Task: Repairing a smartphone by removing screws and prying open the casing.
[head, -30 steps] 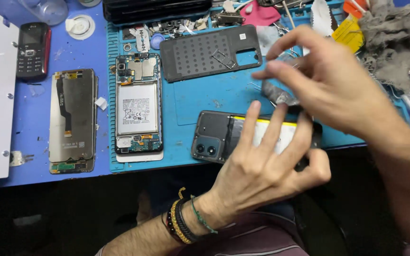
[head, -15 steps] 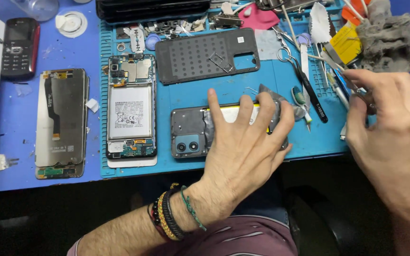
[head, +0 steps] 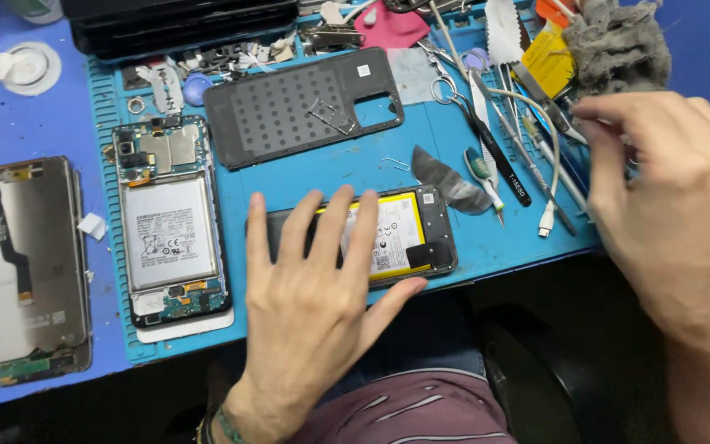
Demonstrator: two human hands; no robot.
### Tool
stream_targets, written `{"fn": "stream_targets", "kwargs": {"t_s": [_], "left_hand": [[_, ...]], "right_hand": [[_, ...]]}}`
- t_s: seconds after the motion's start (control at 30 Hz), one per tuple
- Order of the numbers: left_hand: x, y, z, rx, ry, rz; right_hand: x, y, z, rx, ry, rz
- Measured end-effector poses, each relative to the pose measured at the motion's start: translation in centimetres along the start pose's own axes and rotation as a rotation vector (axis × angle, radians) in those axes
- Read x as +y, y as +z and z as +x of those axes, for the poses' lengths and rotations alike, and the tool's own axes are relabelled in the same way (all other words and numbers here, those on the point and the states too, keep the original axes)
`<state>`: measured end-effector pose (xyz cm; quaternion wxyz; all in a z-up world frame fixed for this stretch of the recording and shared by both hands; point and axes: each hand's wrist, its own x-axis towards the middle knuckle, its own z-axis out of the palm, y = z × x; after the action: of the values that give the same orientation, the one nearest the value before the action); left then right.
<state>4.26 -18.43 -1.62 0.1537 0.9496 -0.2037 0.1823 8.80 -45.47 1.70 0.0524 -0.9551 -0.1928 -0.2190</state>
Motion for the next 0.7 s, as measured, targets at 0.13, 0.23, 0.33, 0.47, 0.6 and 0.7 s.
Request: {"fn": "stream_targets", "kwargs": {"t_s": [0.13, 0.23, 0.33, 0.47, 0.6, 0.7], "left_hand": [[-0.6, 0.3, -0.5, 0.061, -0.025, 0.04], [-0.2, 0.9, -0.9, 0.107, -0.049, 0.07], [-0.2, 1.3, -1.3, 0.123, -0.085, 0.077], [-0.2, 1.9, -1.7, 0.157, -0.101, 0.094], [-0.3, 2.1, -2.1, 0.186, -0.068, 0.147], [-0.3, 1.9, -1.9, 0.184, -0.07, 0.144]], "right_hand": [[-0.2, -0.6, -0.1, -0.194, 0.166, -0.003], [-0.4, -0.5, -0.1, -0.216, 0.228, 0.03], [0.1, -0.8, 0.2, -0.27, 0.249, 0.05], [0.9, -1.1, -0.2, -0.233, 0.3, 0.11], [2.9, -0.9, -0.5, -0.058, 0.199, 0.039], [3.9, 0.1, 0.3, -0.134, 0.141, -0.052]]}}
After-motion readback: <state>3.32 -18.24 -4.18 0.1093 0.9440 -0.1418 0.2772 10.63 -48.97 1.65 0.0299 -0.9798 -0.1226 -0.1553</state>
